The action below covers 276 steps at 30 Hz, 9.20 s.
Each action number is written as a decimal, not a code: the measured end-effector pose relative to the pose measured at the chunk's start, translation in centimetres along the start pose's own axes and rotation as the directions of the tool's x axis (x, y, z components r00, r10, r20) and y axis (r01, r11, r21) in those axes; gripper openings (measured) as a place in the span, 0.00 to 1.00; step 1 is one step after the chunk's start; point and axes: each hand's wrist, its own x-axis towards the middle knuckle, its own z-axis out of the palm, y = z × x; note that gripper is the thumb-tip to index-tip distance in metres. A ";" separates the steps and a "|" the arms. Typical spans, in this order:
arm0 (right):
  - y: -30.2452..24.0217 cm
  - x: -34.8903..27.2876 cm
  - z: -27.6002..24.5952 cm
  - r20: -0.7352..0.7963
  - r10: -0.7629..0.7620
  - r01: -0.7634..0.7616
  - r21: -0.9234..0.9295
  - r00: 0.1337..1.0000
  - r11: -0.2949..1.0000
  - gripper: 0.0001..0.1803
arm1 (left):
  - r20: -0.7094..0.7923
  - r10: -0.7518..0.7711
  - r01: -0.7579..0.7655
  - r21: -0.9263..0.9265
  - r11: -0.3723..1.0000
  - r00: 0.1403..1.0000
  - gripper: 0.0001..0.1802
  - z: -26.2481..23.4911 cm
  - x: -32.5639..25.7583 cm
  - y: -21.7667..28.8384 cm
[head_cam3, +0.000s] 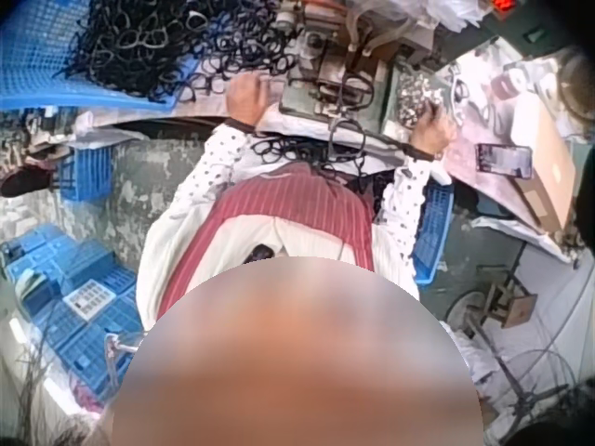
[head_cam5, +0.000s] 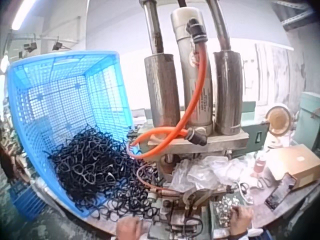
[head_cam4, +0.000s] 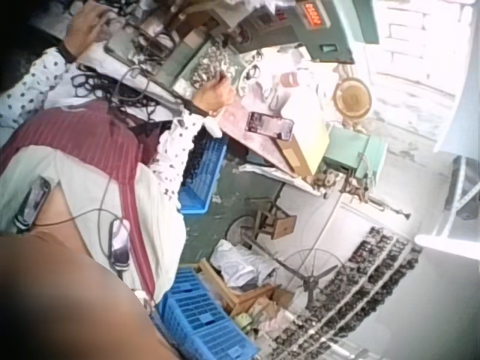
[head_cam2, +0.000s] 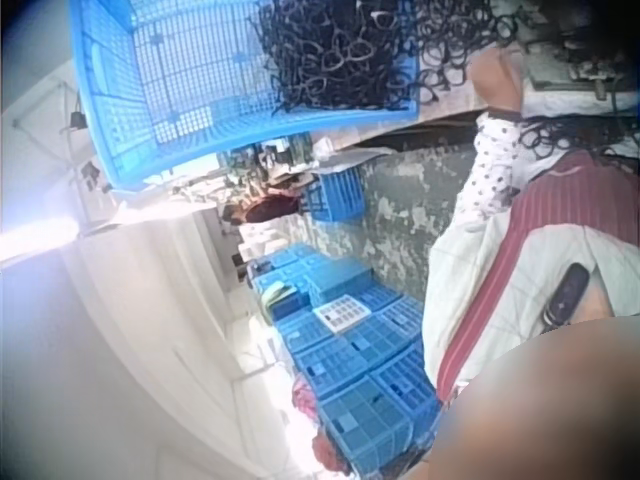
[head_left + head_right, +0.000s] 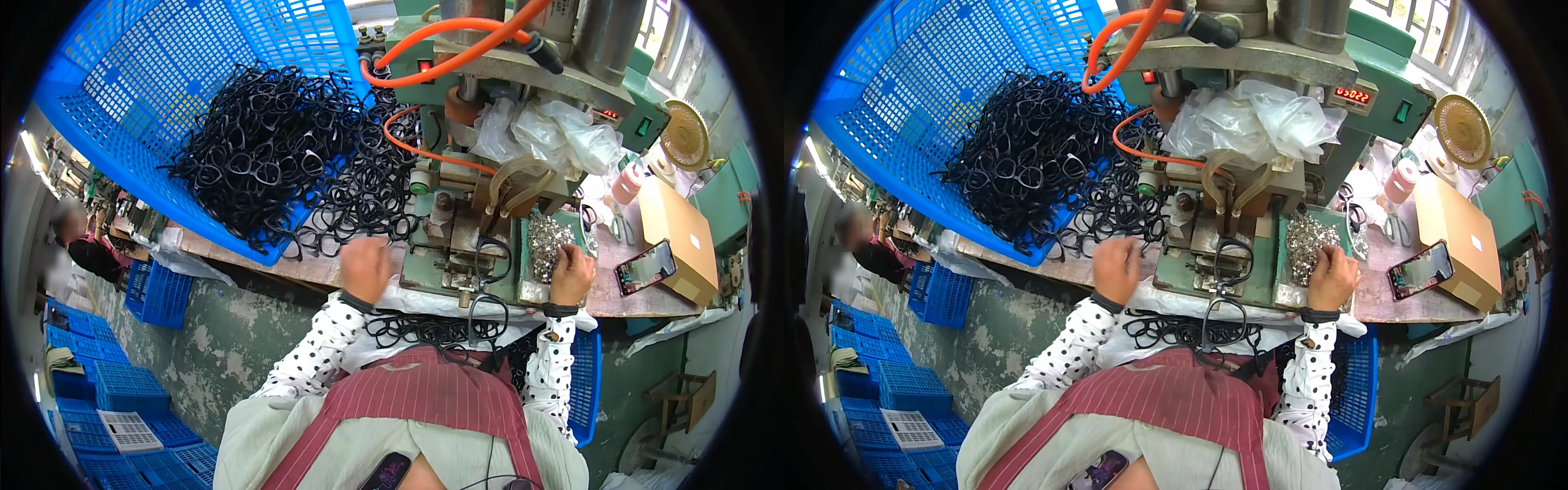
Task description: The person repeatedly picks up black eyeglass frames from a blue basket, places them into a press machine, and adds small metal components from a tray. The person operates the machine to attach the components to the frames and then removes the assembled glasses.
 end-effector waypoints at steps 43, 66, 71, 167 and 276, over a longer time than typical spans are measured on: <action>-15.9 2.5 -2.6 0.468 0.146 -0.488 0.796 0.872 0.359 0.28 | -0.155 0.373 -0.403 -0.417 0.814 0.915 0.10 -6.8 8.7 6.3; 0.7 -0.1 0.7 0.058 0.108 -0.107 -0.013 0.993 0.994 0.04 | -0.014 0.655 -0.540 -0.580 0.611 0.756 0.25 -2.9 6.0 11.9; 0.2 0.1 0.4 -0.011 0.101 -0.100 0.011 0.995 0.995 0.04 | -0.091 0.276 -0.288 -0.429 0.856 0.957 0.18 0.1 1.9 5.7; 0.1 -0.9 0.2 0.124 0.121 -0.144 0.202 0.985 0.969 0.04 | -0.096 -0.212 0.232 0.333 0.914 0.973 0.16 2.1 3.1 -11.5; -15.0 3.3 -4.7 0.455 0.135 -0.443 0.685 0.880 0.579 0.20 | -0.170 0.190 -0.246 -0.420 0.874 0.967 0.10 -4.5 7.5 8.0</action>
